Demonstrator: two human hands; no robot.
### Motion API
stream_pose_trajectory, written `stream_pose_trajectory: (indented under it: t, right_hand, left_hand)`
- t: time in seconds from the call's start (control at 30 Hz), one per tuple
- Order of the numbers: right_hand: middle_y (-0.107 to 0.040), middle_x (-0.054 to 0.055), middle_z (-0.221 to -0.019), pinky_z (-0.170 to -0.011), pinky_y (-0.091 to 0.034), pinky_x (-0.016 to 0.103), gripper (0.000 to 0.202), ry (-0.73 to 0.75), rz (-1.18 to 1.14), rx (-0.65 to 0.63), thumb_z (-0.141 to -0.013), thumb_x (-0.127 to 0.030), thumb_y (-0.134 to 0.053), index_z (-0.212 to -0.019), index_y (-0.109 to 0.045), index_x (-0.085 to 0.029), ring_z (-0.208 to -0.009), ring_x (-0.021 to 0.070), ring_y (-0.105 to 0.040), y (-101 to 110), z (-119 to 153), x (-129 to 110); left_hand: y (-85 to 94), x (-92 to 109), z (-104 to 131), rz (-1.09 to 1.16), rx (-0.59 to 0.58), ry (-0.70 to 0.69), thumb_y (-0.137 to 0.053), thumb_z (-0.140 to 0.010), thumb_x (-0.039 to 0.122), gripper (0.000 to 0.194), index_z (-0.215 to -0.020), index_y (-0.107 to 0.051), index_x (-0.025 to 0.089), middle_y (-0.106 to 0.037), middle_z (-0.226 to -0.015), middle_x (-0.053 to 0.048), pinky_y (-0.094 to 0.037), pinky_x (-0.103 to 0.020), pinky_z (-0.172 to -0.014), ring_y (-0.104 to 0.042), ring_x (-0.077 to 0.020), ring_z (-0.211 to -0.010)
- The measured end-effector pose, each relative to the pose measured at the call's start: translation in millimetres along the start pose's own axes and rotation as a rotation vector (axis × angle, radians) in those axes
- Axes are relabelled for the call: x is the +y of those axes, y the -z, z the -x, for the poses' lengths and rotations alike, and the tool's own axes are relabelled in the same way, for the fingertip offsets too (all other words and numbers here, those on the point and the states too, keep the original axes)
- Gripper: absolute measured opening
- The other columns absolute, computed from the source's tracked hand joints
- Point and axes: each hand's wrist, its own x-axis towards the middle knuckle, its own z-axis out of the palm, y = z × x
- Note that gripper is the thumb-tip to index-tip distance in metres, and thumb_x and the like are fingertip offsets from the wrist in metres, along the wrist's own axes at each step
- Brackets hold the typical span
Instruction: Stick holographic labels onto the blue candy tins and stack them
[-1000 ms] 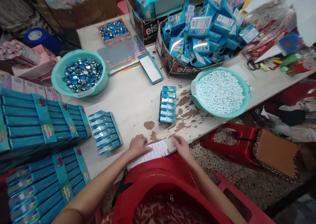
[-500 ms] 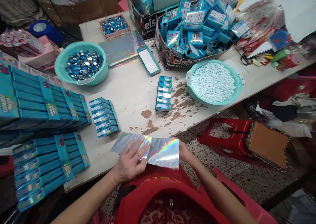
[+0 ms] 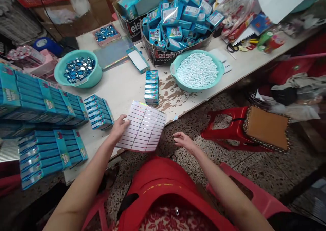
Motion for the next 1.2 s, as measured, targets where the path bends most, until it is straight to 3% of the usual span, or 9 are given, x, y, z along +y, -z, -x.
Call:
stream_pose_trajectory:
  t: [0.13,0.27,0.37,0.5,0.6,0.73,0.87,0.97,1.2]
  right_hand:
    - [-0.054,0.012,-0.119,-0.079,-0.050,0.037,0.062,0.071,0.003,0.203,-0.054,-0.054,-0.073,-0.102,-0.053,-0.020,-0.098,0.0216,-0.056,-15.7,-0.5,0.3]
    - [-0.052,0.014,-0.124,-0.094,-0.042,0.038,0.063,0.520,0.166,0.464,-0.070,-0.060,-0.058,-0.116,-0.049,-0.017,-0.111,0.0233,-0.051,-26.8,17.7,-41.4]
    - [-0.063,0.009,-0.102,-0.088,-0.043,0.035,0.051,0.593,0.350,0.260,-0.080,-0.060,-0.045,-0.097,-0.063,-0.015,-0.100,0.0229,-0.056,-27.3,37.1,-82.0]
    - [-0.062,0.002,-0.067,-0.061,-0.043,0.028,0.045,0.170,0.336,-0.253,-0.068,-0.058,-0.063,-0.074,-0.064,-0.014,-0.064,0.0161,-0.056,-28.1,45.8,-98.6]
    - [-0.062,-0.002,-0.070,-0.057,-0.040,0.024,0.046,0.077,0.176,-0.297,-0.055,-0.049,-0.076,-0.083,-0.061,-0.016,-0.059,0.0116,-0.053,-31.4,42.6,-78.6]
    - [-0.060,-0.003,-0.068,-0.055,-0.038,0.022,0.041,0.040,0.134,-0.365,-0.056,-0.048,-0.075,-0.077,-0.058,-0.017,-0.057,0.0098,-0.051,-40.5,36.5,-43.9]
    - [-0.056,-0.005,-0.061,-0.052,-0.035,0.022,0.037,0.032,0.179,-0.348,-0.059,-0.048,-0.072,-0.074,-0.057,-0.018,-0.053,0.0090,-0.046,-53.7,21.8,-23.7]
    - [-0.056,-0.003,-0.063,-0.057,-0.038,0.024,0.031,0.107,0.249,-0.269,-0.059,-0.043,-0.069,-0.074,-0.060,-0.017,-0.057,0.0105,-0.047,-66.6,0.6,-18.0]
    - [-0.058,-0.001,-0.066,-0.064,-0.040,0.027,0.024,0.284,0.344,-0.138,-0.058,-0.037,-0.063,-0.073,-0.059,-0.018,-0.064,0.0132,-0.051,-101.0,-61.0,-42.5]
  left_hand:
    - [-7.6,5.0,13.5,-0.143,0.041,-0.119,-0.055,-0.071,0.042,0.032,-0.094,-0.052,0.018,-0.060,-0.062,0.002,-0.042,-0.024,-0.051,-0.054,-0.0141,-0.052]
    - [-31.6,24.0,65.8,-0.627,0.125,-0.681,-0.045,-0.085,0.025,0.018,-0.092,-0.061,0.020,-0.070,-0.085,-0.004,-0.046,-0.026,-0.066,-0.063,-0.0163,-0.075]
    - [-58.0,31.9,109.4,-0.874,0.128,-1.126,-0.045,-0.087,0.017,0.023,-0.102,-0.062,0.022,-0.070,-0.100,-0.007,-0.047,-0.027,-0.072,-0.064,-0.0169,-0.085]
    - [-82.5,27.1,144.6,-0.982,0.145,-1.296,-0.048,-0.086,0.015,0.024,-0.105,-0.061,0.020,-0.069,-0.104,-0.008,-0.047,-0.029,-0.073,-0.063,-0.0188,-0.089]
    - [-83.7,19.6,152.5,-0.913,-0.021,-1.175,-0.052,-0.087,0.029,0.025,-0.108,-0.061,0.022,-0.066,-0.110,-0.008,-0.046,-0.033,-0.082,-0.059,-0.0215,-0.101]
    - [-67.6,6.8,138.6,-0.841,-0.145,-0.589,-0.057,-0.075,0.058,0.062,-0.126,-0.051,0.022,-0.053,-0.131,-0.012,-0.033,-0.047,-0.100,-0.043,-0.0303,-0.123]
    - [-46.3,-15.0,107.2,-0.715,-0.386,-0.111,-0.047,-0.085,0.040,0.030,-0.100,-0.065,0.021,-0.069,-0.097,-0.004,-0.042,-0.031,-0.081,-0.060,-0.0205,-0.090]
    - [-30.8,-26.5,88.6,-0.702,-0.373,-0.011,-0.042,-0.085,0.030,0.026,-0.084,-0.066,0.020,-0.069,-0.082,-0.003,-0.039,-0.025,-0.066,-0.059,-0.0174,-0.077]
    - [9.5,-29.3,44.6,-0.747,-0.234,-0.012,-0.044,-0.084,0.032,0.021,-0.087,-0.064,0.023,-0.066,-0.073,0.000,-0.034,-0.024,-0.062,-0.057,-0.0167,-0.072]
